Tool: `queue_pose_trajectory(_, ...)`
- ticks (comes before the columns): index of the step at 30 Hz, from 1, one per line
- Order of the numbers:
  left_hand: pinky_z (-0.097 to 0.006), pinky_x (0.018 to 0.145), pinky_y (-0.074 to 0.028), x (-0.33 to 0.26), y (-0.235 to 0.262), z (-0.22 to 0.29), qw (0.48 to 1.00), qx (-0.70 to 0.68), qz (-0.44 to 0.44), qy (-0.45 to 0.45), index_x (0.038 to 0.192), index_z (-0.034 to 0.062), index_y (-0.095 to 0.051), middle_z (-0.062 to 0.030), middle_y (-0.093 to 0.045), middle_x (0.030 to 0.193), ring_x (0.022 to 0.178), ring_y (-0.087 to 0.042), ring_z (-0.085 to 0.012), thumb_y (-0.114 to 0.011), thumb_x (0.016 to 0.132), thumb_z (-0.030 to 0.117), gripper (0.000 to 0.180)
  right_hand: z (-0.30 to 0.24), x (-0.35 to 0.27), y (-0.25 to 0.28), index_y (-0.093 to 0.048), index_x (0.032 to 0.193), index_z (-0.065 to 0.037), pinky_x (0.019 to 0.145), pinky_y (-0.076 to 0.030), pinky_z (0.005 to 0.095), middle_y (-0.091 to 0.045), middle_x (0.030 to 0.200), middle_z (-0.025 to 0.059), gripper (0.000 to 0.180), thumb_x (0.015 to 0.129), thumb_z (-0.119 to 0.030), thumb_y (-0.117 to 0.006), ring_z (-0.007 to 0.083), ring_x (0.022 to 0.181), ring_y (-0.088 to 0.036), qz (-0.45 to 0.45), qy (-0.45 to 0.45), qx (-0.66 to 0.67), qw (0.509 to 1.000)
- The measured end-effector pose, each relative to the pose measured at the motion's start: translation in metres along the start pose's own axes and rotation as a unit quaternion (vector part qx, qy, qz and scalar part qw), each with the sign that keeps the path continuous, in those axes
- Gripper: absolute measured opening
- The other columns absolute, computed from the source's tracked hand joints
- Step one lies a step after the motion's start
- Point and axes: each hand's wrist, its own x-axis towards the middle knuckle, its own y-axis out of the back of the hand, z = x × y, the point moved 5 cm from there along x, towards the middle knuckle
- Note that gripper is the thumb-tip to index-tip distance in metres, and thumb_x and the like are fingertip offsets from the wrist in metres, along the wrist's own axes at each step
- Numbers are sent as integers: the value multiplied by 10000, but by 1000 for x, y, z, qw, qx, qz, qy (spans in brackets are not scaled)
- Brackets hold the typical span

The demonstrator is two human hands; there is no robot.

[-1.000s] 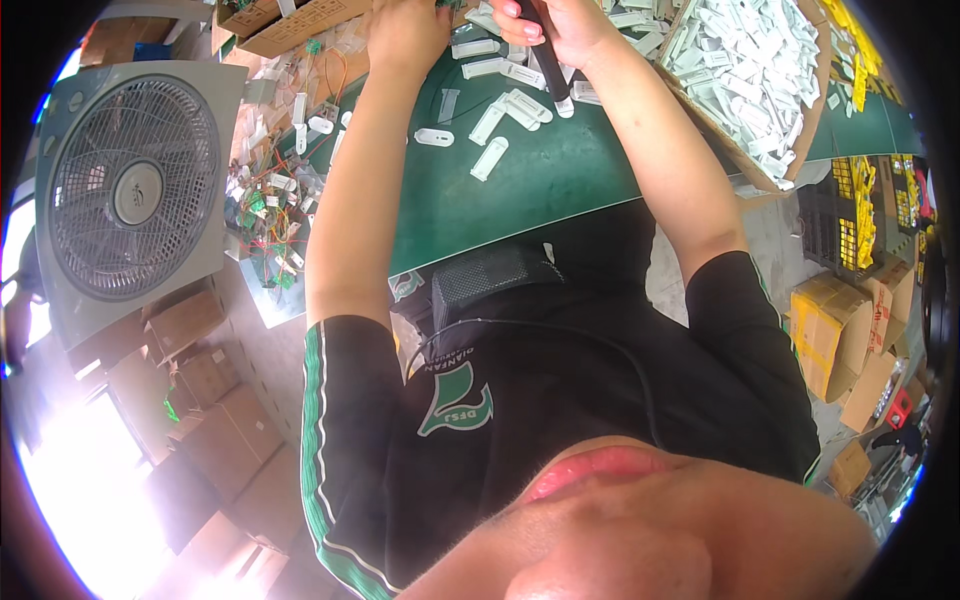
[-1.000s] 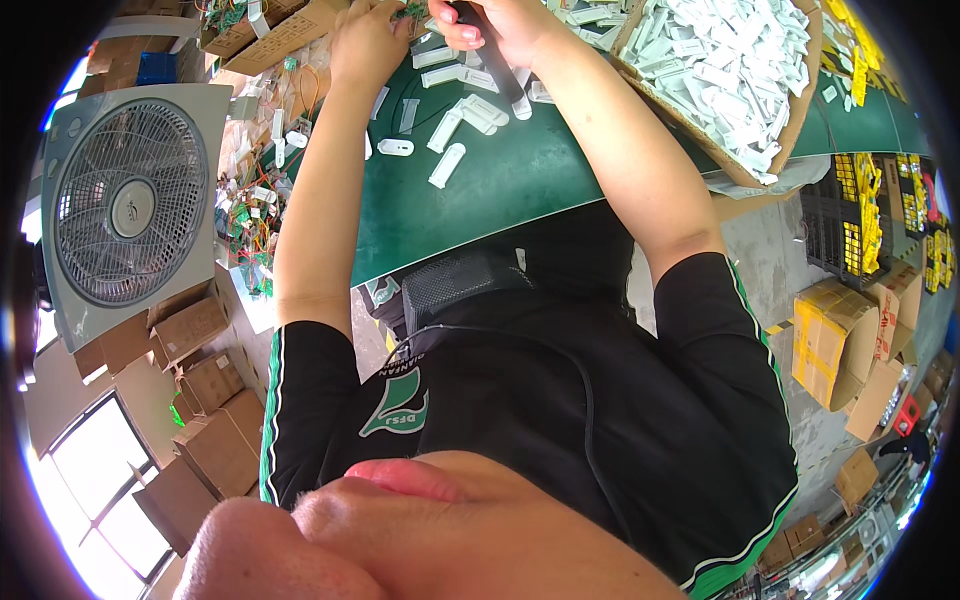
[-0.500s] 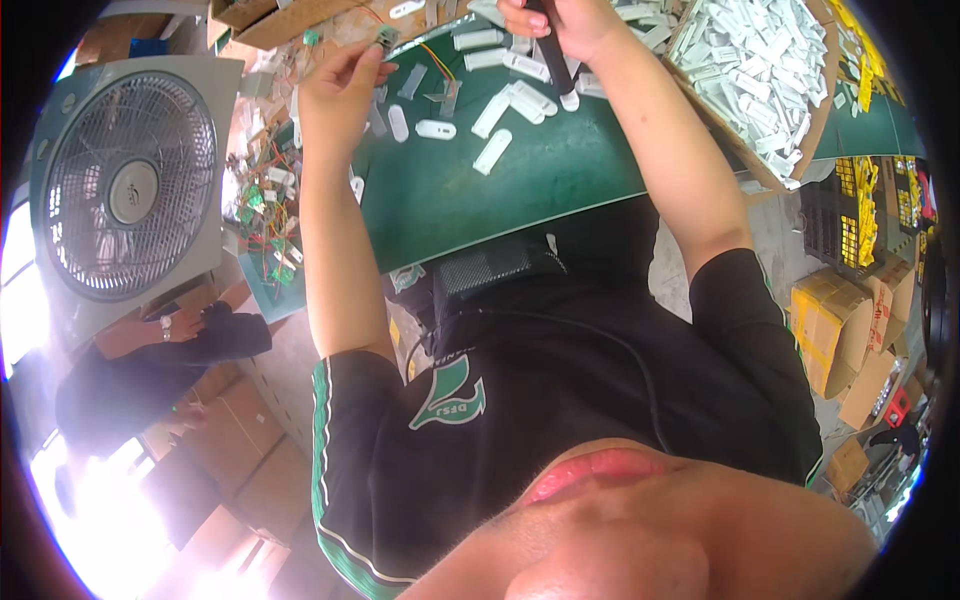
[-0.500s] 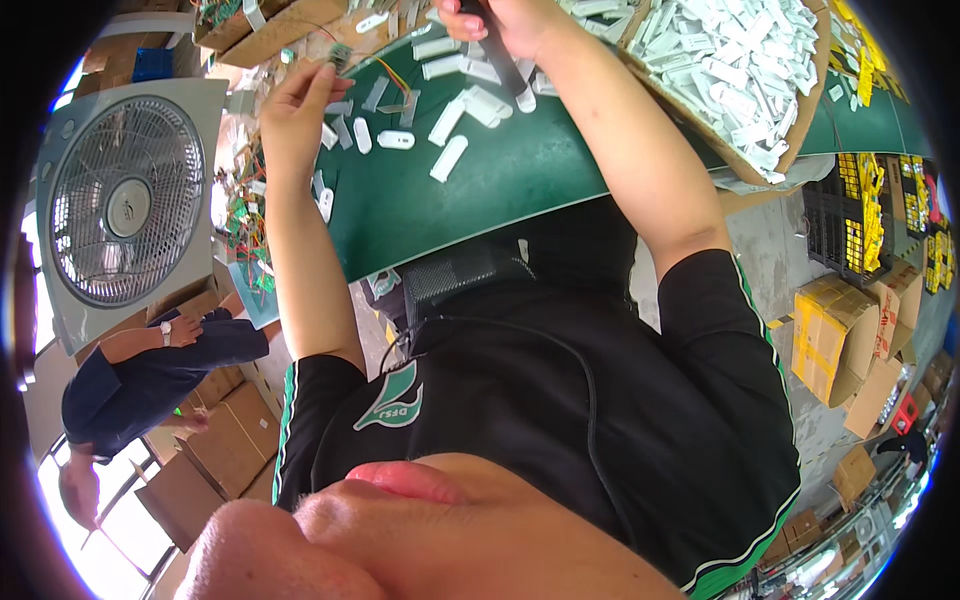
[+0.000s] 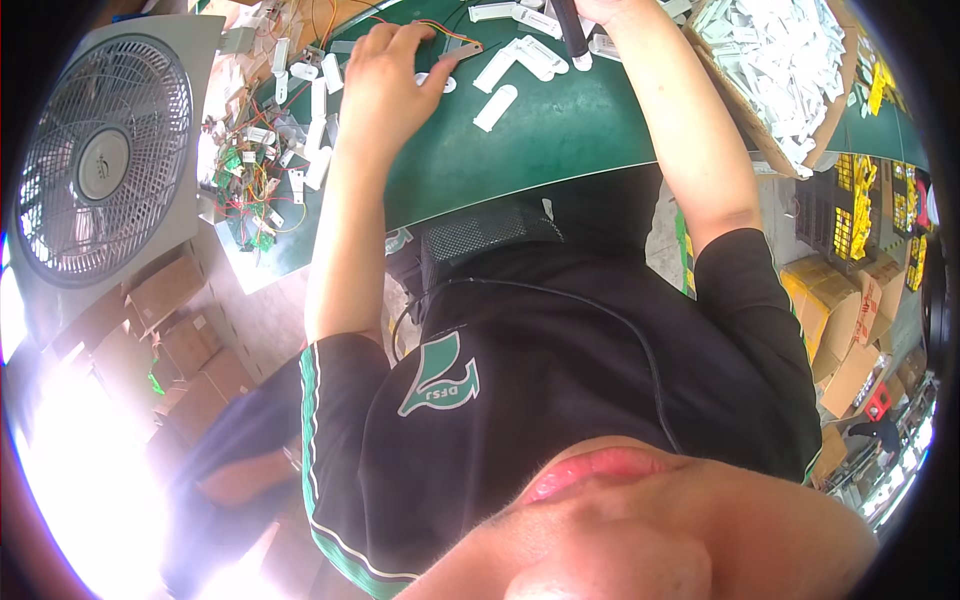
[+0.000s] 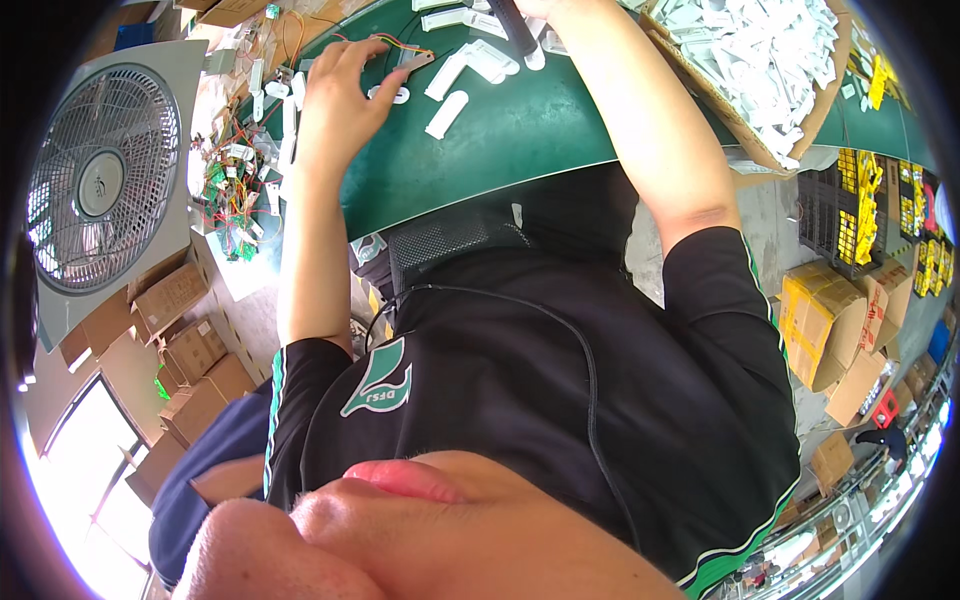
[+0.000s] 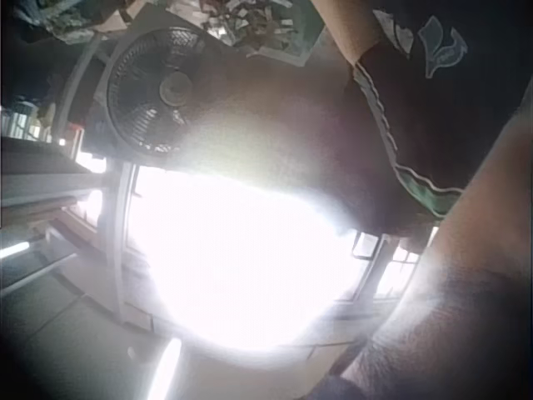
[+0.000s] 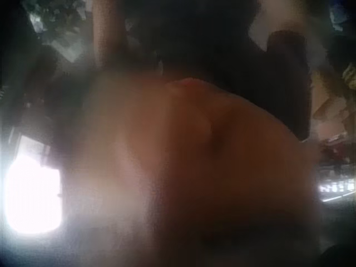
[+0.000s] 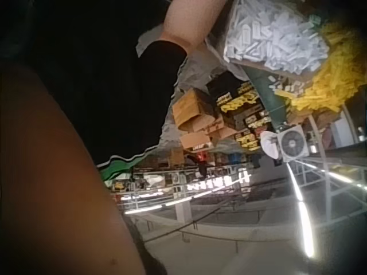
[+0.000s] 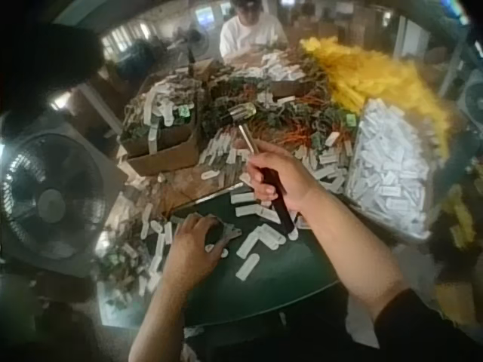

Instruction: The person assembles small lighting components, including LED strips, plastic housings, wiring, and electronic circuits, using a manual press tool or a small hammer at a workbench.

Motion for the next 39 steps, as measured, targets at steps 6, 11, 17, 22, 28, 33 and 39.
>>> queue_pose_trajectory(6, -444, 839, -522, -2, -18, 6, 1000, 13, -5, 26, 982, 74, -712, -92, -659, 958, 941, -639, -322, -811, 829, 244, 249, 0, -1, 2, -577, 1368, -126, 427, -376, 267, -537, 708, 1, 332, 1039, -168, -559, 99, 466, -462, 7, 4, -11, 1000)
queue_pose_trajectory(11, -429, 784, -530, -2, -14, 3, 999, 2, 38, -4, 948, 69, -714, -111, -658, 896, 872, -650, -322, -751, 874, 171, 131, 2, 1, 3, -583, 1339, -103, 421, -385, 263, -553, 702, 3, 306, 1040, -164, -563, 96, 470, -483, -14, 10, -2, 1000)
queue_pose_trajectory(17, -289, 677, -499, -3, 9, -25, 940, -263, 99, 195, 987, 33, -702, -53, -684, 896, 743, -616, -140, -680, 977, 132, 102, 2, 0, -6, -600, 1276, -87, 416, -382, 252, -559, 702, 3, 244, 1042, -146, -571, 89, 465, -482, -10, -3, -27, 1000)
queue_pose_trajectory(22, -216, 720, -446, 1, 38, -27, 779, -565, 161, 219, 1026, 8, -662, -15, -667, 876, 776, -568, -67, -624, 1022, 130, 128, 6, -8, -25, -587, 1169, -39, 417, -366, 240, -478, 698, -6, 261, 991, -203, -684, 71, 459, -452, -28, -33, -116, 992)
queue_pose_trajectory(28, -216, 727, -470, -12, 57, -5, 801, -497, 258, 212, 978, -22, -670, -40, -680, 972, 792, -592, -73, -665, 1007, 93, 119, 28, -15, -48, -614, 1077, -45, 406, -348, 218, -457, 651, -38, 271, 1008, -294, -695, 52, 430, -430, -33, -97, -155, 983)
queue_pose_trajectory(33, -256, 731, -514, -20, 38, 25, 868, -392, 258, 165, 937, -20, -689, -90, -694, 1038, 811, -616, -110, -749, 936, 71, 108, 47, -24, -78, -626, 974, -65, 399, -372, 228, -510, 584, -40, 256, 1024, -309, -682, 47, 420, -443, -62, -74, -166, 981)
queue_pose_trajectory(39, -244, 737, -480, -28, 43, 22, 899, -359, 220, 120, 977, -10, -703, -53, -703, 983, 809, -586, -96, -671, 989, 79, 95, 44, -27, -73, -619, 958, -62, 397, -380, 231, -550, 602, -14, 200, 1019, -242, -680, 54, 414, -458, -73, -97, -175, 977)
